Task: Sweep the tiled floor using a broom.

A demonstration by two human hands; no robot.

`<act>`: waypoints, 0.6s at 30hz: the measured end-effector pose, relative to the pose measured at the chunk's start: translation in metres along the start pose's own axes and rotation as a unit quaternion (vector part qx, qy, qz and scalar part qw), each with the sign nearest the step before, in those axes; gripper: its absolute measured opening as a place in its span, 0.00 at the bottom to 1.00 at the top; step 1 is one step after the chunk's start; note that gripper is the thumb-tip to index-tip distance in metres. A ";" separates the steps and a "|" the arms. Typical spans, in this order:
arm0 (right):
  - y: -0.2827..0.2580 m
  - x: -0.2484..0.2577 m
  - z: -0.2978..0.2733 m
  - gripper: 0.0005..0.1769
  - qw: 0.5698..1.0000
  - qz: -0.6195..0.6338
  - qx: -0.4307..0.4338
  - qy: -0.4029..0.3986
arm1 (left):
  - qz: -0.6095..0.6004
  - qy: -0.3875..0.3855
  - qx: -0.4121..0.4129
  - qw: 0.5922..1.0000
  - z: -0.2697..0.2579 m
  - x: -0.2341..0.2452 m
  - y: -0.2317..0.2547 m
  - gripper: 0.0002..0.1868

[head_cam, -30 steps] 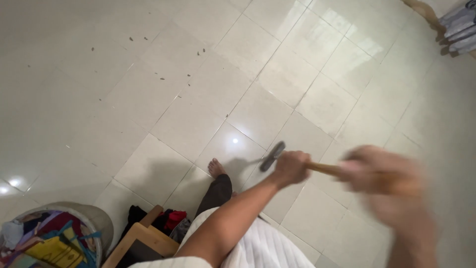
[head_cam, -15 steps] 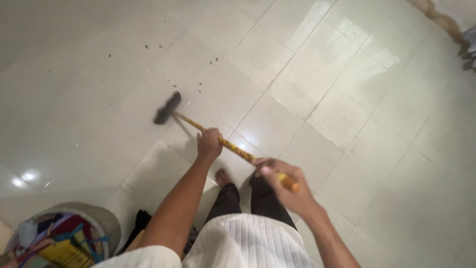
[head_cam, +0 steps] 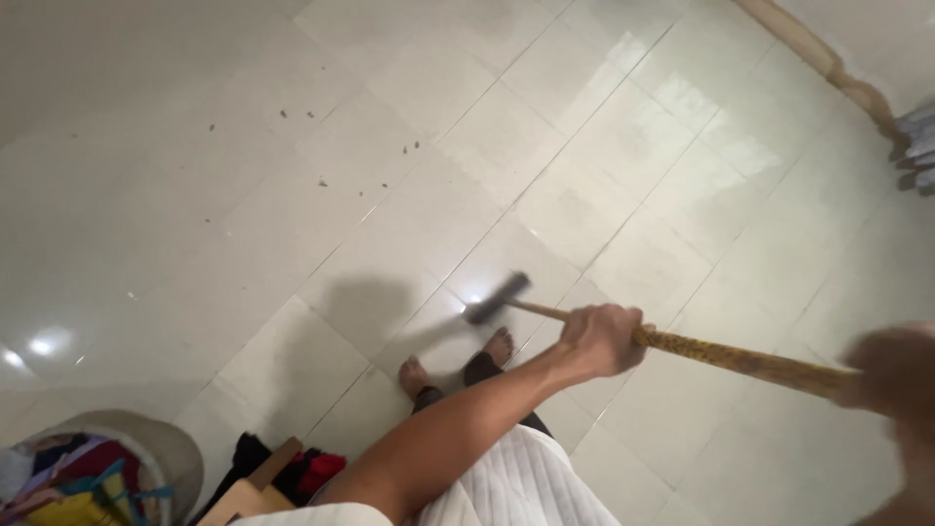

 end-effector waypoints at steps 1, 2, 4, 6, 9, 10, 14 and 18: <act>-0.030 -0.013 0.015 0.15 1.000 -0.003 0.005 -0.019 | -0.013 -0.040 0.002 0.999 0.015 -0.015 0.007 0.10; -0.050 -0.052 0.039 0.14 0.999 -0.004 0.010 -0.036 | -0.011 -0.038 0.000 0.999 0.029 -0.030 -0.009 0.10; -0.107 -0.126 0.072 0.13 0.997 -0.005 0.018 -0.075 | -0.003 -0.038 -0.036 0.999 0.053 -0.062 -0.035 0.09; -0.091 -0.156 0.077 0.13 0.993 -0.009 0.044 -0.113 | -0.008 -0.018 -0.023 1.000 0.061 -0.065 -0.075 0.07; -0.075 -0.182 0.093 0.14 0.987 0.012 0.067 -0.145 | 0.010 0.055 0.016 0.998 0.082 -0.052 -0.147 0.04; -0.072 -0.187 0.094 0.14 0.986 0.043 0.056 -0.151 | 0.026 0.102 0.055 0.993 0.076 -0.048 -0.173 0.03; -0.024 -0.235 0.101 0.12 0.972 0.171 -0.028 -0.157 | 0.072 0.049 0.194 0.977 0.060 0.003 -0.250 0.03; -0.020 -0.255 0.110 0.10 0.960 0.183 -0.110 -0.183 | 0.141 0.193 0.216 0.947 0.046 0.041 -0.302 0.03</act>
Point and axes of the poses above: each hand's wrist, its own z-axis towards the middle knuckle, its own x-axis out of the back of the hand, y = z × x, the point moved 7 cm from there along z, towards the middle knuckle, and after that the axes turned 2 degrees about z, right-handed, at the moved point
